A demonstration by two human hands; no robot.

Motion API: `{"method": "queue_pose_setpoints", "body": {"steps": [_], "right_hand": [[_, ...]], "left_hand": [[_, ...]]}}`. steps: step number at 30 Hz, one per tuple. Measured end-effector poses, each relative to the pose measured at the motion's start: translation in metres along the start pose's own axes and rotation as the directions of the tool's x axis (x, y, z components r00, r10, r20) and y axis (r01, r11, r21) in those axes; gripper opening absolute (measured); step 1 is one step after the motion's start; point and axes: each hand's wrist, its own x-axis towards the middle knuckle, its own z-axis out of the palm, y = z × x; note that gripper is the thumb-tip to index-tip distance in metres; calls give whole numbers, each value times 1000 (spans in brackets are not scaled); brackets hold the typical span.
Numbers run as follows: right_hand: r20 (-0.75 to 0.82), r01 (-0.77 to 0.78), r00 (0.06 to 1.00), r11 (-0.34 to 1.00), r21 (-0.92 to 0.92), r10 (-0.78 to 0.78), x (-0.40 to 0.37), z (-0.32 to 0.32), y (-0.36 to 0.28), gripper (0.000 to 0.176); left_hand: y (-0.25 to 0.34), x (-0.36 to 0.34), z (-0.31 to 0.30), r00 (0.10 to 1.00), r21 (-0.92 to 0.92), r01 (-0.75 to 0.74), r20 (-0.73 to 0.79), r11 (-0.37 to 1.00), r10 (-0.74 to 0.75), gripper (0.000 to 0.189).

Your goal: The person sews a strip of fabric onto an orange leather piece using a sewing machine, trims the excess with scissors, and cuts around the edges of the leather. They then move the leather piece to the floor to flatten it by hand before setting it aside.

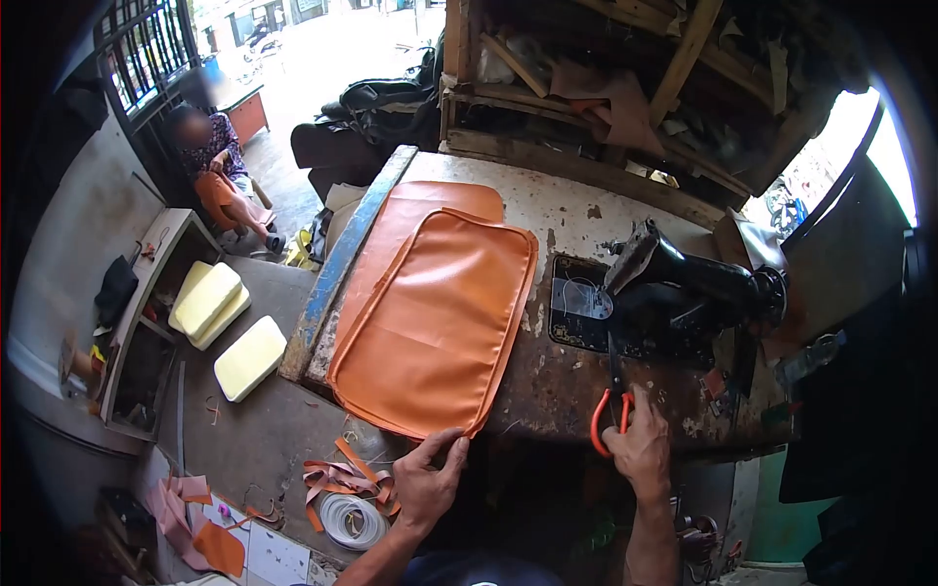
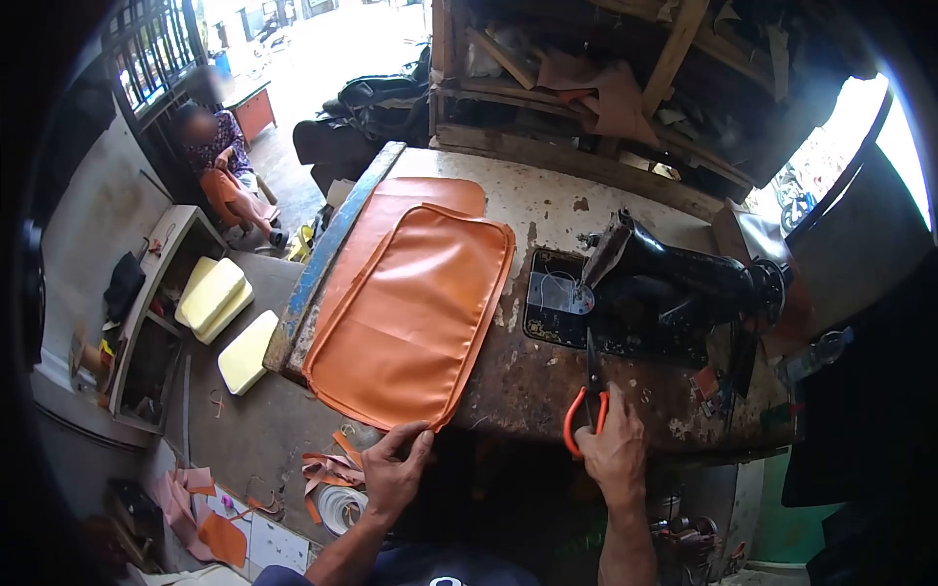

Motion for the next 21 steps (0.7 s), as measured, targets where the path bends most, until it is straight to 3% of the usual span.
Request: {"method": "queue_pose_setpoints", "body": {"steps": [2,3,4,6,10,11,13,15,19,21], "right_hand": [[190,-162,974,962,219,121,-6,-8,-11,74],[193,-156,977,908,389,85,-15,5,4,75],[209,-161,974,911,380,85,-29,13,7,75],[297,-181,953,675,715,-59,-56,28,-5,69],[595,-269,778,750,604,-200,-88,37,-53,75],[597,-216,750,747,628,-285,-92,49,-50,81],[654,-257,699,751,608,-289,-94,63,-56,79],[691,-272,665,770,577,-282,-93,67,-62,78],[734,-262,618,806,530,-282,-90,69,-68,77],[745,-266,606,812,519,-278,-88,68,-71,77]], "left_hand": [[-12,1,1,994,-255,75,-59,964,-93,29],[-1,2,-5,969,-431,209,-28,878,-245,27],[-6,5,-8,960,-422,227,-57,878,-275,24],[-11,12,-15,971,-404,157,-105,901,-216,19],[-28,18,-21,982,-379,74,-134,922,-134,11],[-31,18,-22,985,-400,69,-115,914,-125,10],[-38,17,-23,988,-419,65,-99,906,-116,10],[-46,16,-23,991,-273,-12,-134,962,-26,10],[-37,19,-25,977,-250,-153,-185,956,108,10],[-25,20,-29,967,-119,-203,-180,972,179,12]]}}
